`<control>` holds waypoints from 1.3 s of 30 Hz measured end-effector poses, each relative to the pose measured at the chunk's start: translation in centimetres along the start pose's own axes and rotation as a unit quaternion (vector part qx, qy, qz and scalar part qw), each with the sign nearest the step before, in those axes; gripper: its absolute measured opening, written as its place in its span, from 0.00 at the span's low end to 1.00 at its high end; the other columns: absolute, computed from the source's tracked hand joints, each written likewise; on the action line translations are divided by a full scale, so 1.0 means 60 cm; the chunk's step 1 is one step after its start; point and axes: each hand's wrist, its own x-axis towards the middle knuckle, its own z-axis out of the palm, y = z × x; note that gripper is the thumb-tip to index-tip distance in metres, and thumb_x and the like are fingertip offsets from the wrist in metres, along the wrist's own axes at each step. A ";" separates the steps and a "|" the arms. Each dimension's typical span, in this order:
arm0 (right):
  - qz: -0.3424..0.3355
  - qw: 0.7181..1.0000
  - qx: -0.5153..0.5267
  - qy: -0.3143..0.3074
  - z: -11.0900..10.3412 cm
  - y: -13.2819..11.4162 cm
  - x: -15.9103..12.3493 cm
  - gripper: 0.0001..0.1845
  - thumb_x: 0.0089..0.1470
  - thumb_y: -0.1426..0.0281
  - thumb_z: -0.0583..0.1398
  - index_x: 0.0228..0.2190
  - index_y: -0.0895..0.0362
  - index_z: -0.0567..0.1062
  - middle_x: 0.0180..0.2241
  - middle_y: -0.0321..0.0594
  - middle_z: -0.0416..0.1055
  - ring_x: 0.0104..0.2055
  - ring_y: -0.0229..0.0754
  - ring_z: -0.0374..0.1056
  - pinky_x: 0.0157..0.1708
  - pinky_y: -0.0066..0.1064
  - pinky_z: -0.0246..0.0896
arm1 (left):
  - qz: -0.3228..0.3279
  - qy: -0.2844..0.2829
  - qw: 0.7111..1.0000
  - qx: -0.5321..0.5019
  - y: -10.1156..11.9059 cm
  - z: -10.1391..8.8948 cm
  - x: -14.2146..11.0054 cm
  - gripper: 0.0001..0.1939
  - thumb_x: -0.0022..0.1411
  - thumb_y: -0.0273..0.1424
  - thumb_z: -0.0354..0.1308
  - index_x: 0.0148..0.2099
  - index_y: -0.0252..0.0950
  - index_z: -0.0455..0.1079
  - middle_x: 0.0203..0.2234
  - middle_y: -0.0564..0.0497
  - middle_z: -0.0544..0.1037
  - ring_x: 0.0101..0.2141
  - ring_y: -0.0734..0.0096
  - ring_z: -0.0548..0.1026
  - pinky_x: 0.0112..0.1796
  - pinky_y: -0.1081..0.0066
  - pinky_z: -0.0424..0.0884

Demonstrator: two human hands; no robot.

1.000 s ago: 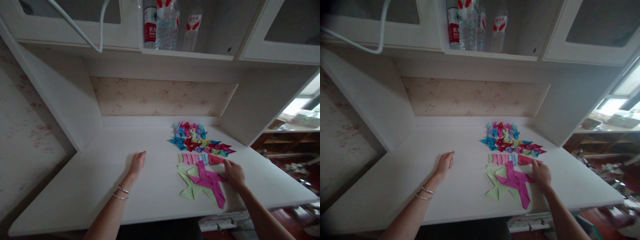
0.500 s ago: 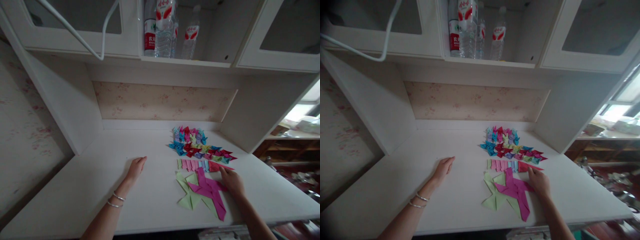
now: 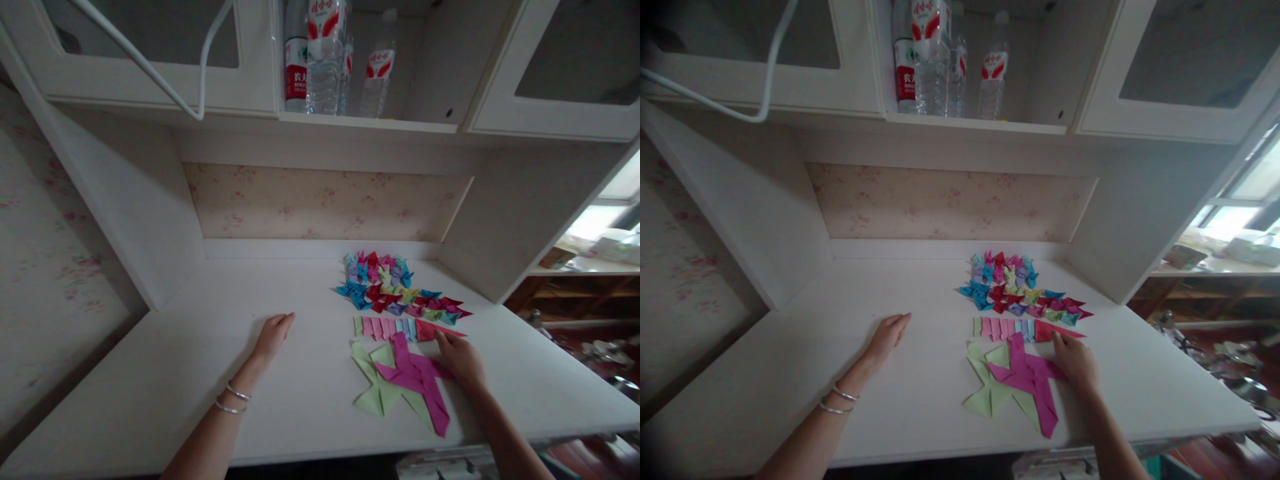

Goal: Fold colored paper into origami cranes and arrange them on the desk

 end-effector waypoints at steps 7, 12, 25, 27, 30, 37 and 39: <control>0.004 0.999 -0.014 -0.050 -0.004 -0.004 -0.003 0.34 0.57 0.52 0.42 0.41 0.58 0.78 0.39 0.55 0.76 0.42 0.57 0.71 0.37 0.38 0.60 | 0.001 -0.009 1.000 0.011 -0.002 0.002 0.002 0.24 0.55 0.49 0.53 0.18 0.39 0.55 0.12 0.60 0.55 0.17 0.76 0.53 0.20 0.73 0.50; -0.005 0.998 -0.014 -0.053 -0.004 -0.005 -0.007 0.33 0.57 0.51 0.42 0.40 0.56 0.78 0.38 0.53 0.77 0.41 0.56 0.72 0.36 0.37 0.60 | -0.002 -0.005 1.000 0.008 0.002 0.002 0.000 0.24 0.53 0.48 0.55 0.17 0.38 0.55 0.12 0.59 0.56 0.17 0.76 0.54 0.21 0.73 0.51; -0.002 0.995 -0.047 -0.093 -0.008 -0.010 -0.008 0.34 0.57 0.49 0.40 0.47 0.53 0.75 0.40 0.51 0.76 0.43 0.57 0.71 0.34 0.37 0.59 | -0.024 -0.004 0.998 -0.050 0.003 -0.001 -0.001 0.22 0.56 0.47 0.53 0.21 0.39 0.52 0.14 0.61 0.53 0.16 0.79 0.50 0.18 0.75 0.46; -0.002 0.994 -0.047 -0.095 -0.007 -0.010 -0.008 0.34 0.57 0.49 0.40 0.46 0.53 0.76 0.41 0.52 0.76 0.43 0.57 0.71 0.34 0.37 0.59 | -0.023 -0.003 0.998 -0.052 0.004 -0.001 -0.002 0.22 0.56 0.47 0.53 0.21 0.39 0.52 0.14 0.61 0.53 0.16 0.79 0.50 0.19 0.75 0.47; 0.000 0.995 -0.043 -0.091 -0.006 -0.009 -0.007 0.34 0.56 0.48 0.41 0.45 0.53 0.77 0.40 0.52 0.76 0.43 0.57 0.71 0.34 0.37 0.60 | -0.021 0.000 0.998 -0.053 0.005 -0.001 -0.002 0.22 0.56 0.47 0.53 0.20 0.39 0.52 0.14 0.61 0.53 0.16 0.79 0.50 0.18 0.75 0.46; -0.012 0.996 -0.030 -0.085 -0.002 -0.006 -0.006 0.34 0.56 0.48 0.42 0.42 0.54 0.78 0.38 0.52 0.77 0.41 0.57 0.71 0.34 0.37 0.59 | -0.023 -0.002 0.999 -0.048 -0.003 -0.001 0.002 0.22 0.56 0.48 0.52 0.21 0.38 0.54 0.14 0.61 0.55 0.16 0.79 0.51 0.18 0.76 0.47; -0.019 0.996 -0.027 -0.077 -0.002 -0.005 -0.006 0.33 0.56 0.49 0.43 0.41 0.54 0.79 0.38 0.52 0.77 0.40 0.57 0.71 0.34 0.37 0.59 | -0.021 -0.002 0.999 -0.043 -0.006 -0.002 0.002 0.22 0.56 0.48 0.52 0.21 0.38 0.54 0.14 0.61 0.55 0.16 0.79 0.51 0.18 0.76 0.48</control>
